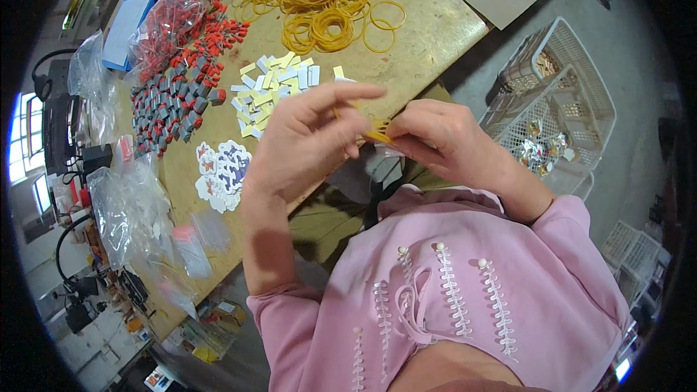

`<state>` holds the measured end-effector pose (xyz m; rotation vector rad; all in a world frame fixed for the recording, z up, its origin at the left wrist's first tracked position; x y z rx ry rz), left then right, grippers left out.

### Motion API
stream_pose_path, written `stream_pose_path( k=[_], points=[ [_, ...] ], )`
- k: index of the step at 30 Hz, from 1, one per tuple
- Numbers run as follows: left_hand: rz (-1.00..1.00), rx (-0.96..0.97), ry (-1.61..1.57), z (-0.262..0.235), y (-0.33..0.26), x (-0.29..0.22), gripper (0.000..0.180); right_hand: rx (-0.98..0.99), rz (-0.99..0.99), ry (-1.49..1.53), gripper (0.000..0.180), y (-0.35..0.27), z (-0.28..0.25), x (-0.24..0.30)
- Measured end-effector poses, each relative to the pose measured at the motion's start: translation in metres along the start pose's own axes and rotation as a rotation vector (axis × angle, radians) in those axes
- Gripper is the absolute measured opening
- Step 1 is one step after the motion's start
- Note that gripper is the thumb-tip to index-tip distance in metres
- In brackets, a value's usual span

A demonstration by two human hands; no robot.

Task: The person assembles small craft kits by placing stickers, rubber bands, and small plastic pieces into clear plastic bags. They handle each item individually, open the bags, insert the contents, and set the filled bags aside on the table.

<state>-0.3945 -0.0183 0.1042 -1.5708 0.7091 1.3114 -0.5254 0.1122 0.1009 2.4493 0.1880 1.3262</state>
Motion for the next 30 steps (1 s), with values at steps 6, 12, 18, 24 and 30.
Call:
stream_pose_path(
  k=[6, 12, 18, 24, 30],
  points=[
    [0.279, -0.296, 0.451, -0.045, 0.042, -0.051, 0.038, 0.204, -0.029, 0.002, 0.020, -0.036, 0.019, 0.017],
    [0.787, -0.650, 1.201, 0.009, 0.045, -0.044, 0.027, 0.273, -0.083, 0.064, 0.012, -0.062, 0.051, 0.015],
    [0.515, 0.008, 0.810, 0.134, 0.066, 0.090, 0.026, 0.457, -0.220, 0.015, 0.013, -0.073, 0.066, 0.028],
    [0.418, -0.033, 0.859, 0.133, 0.094, 0.135, 0.013, 0.496, -0.173, 0.049, 0.014, -0.077, 0.061, 0.030],
    [0.572, 0.007, 0.513, 0.119, 0.067, 0.048, 0.009, 0.492, -0.188, -0.026, 0.015, -0.070, 0.056, 0.034]
  ],
)
Point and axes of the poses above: each hand's wrist, its own y-axis towards the middle knuckle, its own z-axis out of the palm, x = y × z, the point moved 6 cm from there along y, towards the middle knuckle, and after that the axes turned 1 degree about z, right-handed, at the moved point
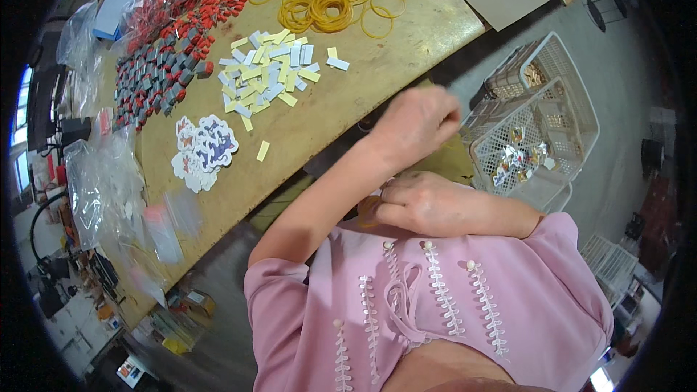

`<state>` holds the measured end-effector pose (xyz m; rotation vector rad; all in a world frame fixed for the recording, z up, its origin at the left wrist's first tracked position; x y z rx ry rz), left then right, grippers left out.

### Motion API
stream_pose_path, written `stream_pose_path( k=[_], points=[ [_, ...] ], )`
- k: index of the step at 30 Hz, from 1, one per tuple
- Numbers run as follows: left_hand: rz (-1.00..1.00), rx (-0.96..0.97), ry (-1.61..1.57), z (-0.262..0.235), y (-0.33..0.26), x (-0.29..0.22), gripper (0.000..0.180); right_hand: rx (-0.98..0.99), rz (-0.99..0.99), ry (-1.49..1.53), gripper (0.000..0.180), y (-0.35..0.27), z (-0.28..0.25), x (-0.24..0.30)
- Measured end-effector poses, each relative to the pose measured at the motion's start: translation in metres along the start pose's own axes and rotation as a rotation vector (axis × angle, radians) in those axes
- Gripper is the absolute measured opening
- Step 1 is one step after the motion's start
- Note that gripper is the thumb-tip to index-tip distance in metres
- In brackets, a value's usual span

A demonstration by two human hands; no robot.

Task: The person assembles small craft kits by placing stickers, rubber bands, and small plastic pieces into clear plastic bags. They handle each item individually, open the bags, insert the contents, and set the filled bags aside on the table.

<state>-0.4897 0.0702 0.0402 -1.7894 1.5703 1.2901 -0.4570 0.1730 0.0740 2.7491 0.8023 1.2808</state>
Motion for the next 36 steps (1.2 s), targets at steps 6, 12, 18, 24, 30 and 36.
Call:
stream_pose_path(
  k=[6, 12, 18, 24, 30, 36],
  points=[
    [-0.075, -0.575, 0.625, -0.139, -0.017, -0.056, 0.009, -0.174, 0.132, 0.022, 0.013, 0.010, -0.044, -0.012],
    [-0.366, -0.327, -0.256, -0.122, -0.097, -0.047, 0.016, -0.331, 0.182, 0.026, 0.015, 0.028, -0.068, -0.022],
    [-0.324, -0.341, 0.047, -0.122, -0.131, -0.053, 0.018, -0.251, 0.139, 0.023, 0.015, 0.050, -0.058, -0.017],
    [-0.469, -0.405, -0.182, -0.129, -0.158, -0.040, 0.012, -0.183, 0.206, 0.052, 0.026, 0.059, -0.050, -0.013],
    [-0.496, -0.752, -0.540, -0.162, -0.202, -0.017, 0.013, -0.212, 0.269, -0.082, 0.036, 0.053, -0.049, -0.022],
    [-0.399, -0.879, -0.641, -0.161, -0.213, -0.021, 0.013, -0.080, 0.215, -0.242, 0.020, 0.048, -0.041, -0.016]
  ],
)
Point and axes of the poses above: each hand's wrist, its own y-axis towards the middle knuckle, its own z-axis out of the palm, x = y × z, the point moved 6 cm from there along y, towards the middle knuckle, and after that the axes turned 1 degree about z, right-handed, at the moved point
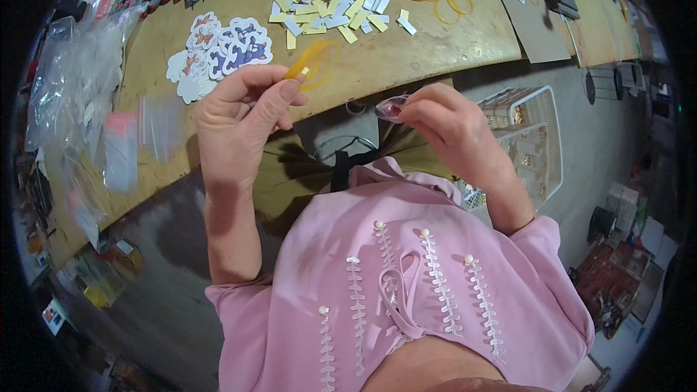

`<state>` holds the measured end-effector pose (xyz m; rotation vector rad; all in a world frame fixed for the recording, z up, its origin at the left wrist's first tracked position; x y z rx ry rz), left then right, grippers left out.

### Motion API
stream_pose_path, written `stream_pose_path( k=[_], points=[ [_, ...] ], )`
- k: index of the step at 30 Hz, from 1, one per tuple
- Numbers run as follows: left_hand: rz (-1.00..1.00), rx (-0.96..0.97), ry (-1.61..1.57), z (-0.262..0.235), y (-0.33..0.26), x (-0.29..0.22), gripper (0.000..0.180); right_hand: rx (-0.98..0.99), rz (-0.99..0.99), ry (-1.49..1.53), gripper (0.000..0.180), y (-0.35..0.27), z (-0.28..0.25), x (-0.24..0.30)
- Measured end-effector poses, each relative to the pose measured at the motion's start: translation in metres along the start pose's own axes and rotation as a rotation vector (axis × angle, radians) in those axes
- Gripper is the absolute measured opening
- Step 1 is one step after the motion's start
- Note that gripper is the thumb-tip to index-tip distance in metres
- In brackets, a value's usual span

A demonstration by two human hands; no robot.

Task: The person assembles small craft kits by placing stickers, rubber bands, and small plastic pieces into clear plastic bags. They handle each item individually, open the bags, insert the contents, and set the filled bags aside on the table.

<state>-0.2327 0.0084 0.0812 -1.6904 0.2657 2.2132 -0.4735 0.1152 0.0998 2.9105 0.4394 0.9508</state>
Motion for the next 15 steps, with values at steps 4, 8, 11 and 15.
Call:
stream_pose_path(
  k=[4, 8, 11, 15],
  points=[
    [-0.037, 0.016, -0.075, 0.011, -0.013, 0.003, 0.014, -0.031, -0.173, -0.045, 0.024, 0.001, 0.003, 0.028],
    [-0.049, 0.107, -0.197, 0.033, -0.026, -0.002, 0.013, -0.019, -0.229, -0.075, 0.025, -0.003, 0.008, 0.034],
    [-0.123, 0.170, -0.245, 0.055, -0.034, 0.002, 0.016, -0.032, -0.248, -0.048, 0.024, -0.001, 0.009, 0.039],
    [0.251, 0.191, 0.328, 0.072, -0.032, 0.009, 0.012, -0.022, -0.261, 0.046, 0.022, 0.002, 0.007, 0.043]
  ],
)
Point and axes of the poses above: each hand's wrist, its own y-axis towards the middle knuckle, its own z-axis out of the palm, x = y × z, the point moved 6 cm from there along y, towards the middle knuckle, and after that the axes turned 1 degree about z, right-handed, at the moved point
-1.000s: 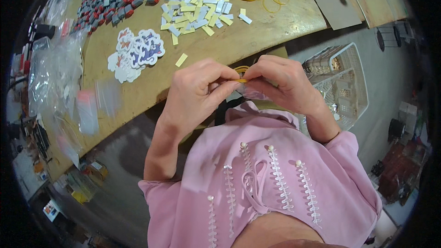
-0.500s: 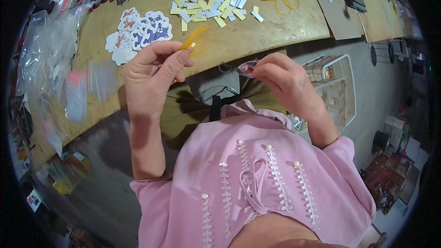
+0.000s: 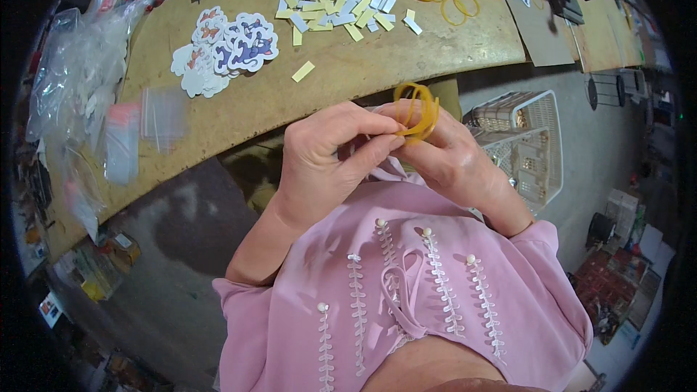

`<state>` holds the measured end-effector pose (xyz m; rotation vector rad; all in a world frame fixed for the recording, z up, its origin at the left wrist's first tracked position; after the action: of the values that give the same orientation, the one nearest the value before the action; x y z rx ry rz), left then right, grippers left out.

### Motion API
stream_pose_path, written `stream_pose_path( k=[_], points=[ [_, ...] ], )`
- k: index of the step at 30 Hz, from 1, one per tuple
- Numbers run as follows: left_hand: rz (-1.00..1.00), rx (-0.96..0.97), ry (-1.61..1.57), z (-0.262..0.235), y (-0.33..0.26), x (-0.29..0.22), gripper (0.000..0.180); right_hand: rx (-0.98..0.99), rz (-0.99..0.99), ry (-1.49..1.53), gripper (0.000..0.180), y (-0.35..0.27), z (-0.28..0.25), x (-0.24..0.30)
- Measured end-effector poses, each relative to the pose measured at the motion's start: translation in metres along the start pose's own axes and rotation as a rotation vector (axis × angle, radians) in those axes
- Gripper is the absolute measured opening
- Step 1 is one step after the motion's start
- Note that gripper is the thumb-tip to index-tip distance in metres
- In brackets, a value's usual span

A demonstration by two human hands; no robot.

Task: The person assembles small craft kits by placing stickers, rubber bands, and small plastic pieces into clear plastic bags. They handle each item individually, open the bags, insert the contents, and set the filled bags aside on the table.

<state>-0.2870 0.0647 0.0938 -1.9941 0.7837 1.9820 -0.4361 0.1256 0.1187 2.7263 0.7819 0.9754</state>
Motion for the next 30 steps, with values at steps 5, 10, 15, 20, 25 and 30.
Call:
stream_pose_path(
  k=[5, 10, 15, 20, 25, 30],
  points=[
    [0.277, 0.056, 0.659, 0.001, -0.005, -0.007, 0.016, -0.020, -0.003, 0.034, 0.025, -0.005, 0.001, -0.004],
    [0.178, 0.367, 0.821, 0.006, -0.011, -0.007, 0.012, 0.013, -0.012, 0.133, 0.024, -0.004, 0.007, -0.004],
    [0.152, 0.591, 1.022, 0.011, -0.019, -0.006, 0.018, 0.057, -0.004, 0.237, 0.020, -0.007, 0.018, -0.001],
    [0.137, 0.601, 1.005, 0.009, -0.018, -0.006, 0.024, 0.035, -0.035, 0.195, 0.019, -0.005, 0.014, 0.003],
    [0.117, 0.369, 0.732, -0.010, -0.012, -0.038, 0.036, -0.002, 0.013, 0.164, 0.022, -0.008, 0.009, -0.009],
    [0.174, 0.338, 0.740, -0.002, -0.015, -0.025, 0.036, -0.026, 0.003, 0.172, 0.017, -0.003, 0.008, -0.007]
  ],
)
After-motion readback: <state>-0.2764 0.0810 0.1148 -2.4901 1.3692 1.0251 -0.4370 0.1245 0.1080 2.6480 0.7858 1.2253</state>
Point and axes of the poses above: each hand's wrist, its own y-axis towards the middle knuckle, its own z-axis out of the palm, x = y × z, the point moved 6 cm from there along y, towards the middle knuckle, and after that the axes turned 1 degree about z, right-handed, at the moved point
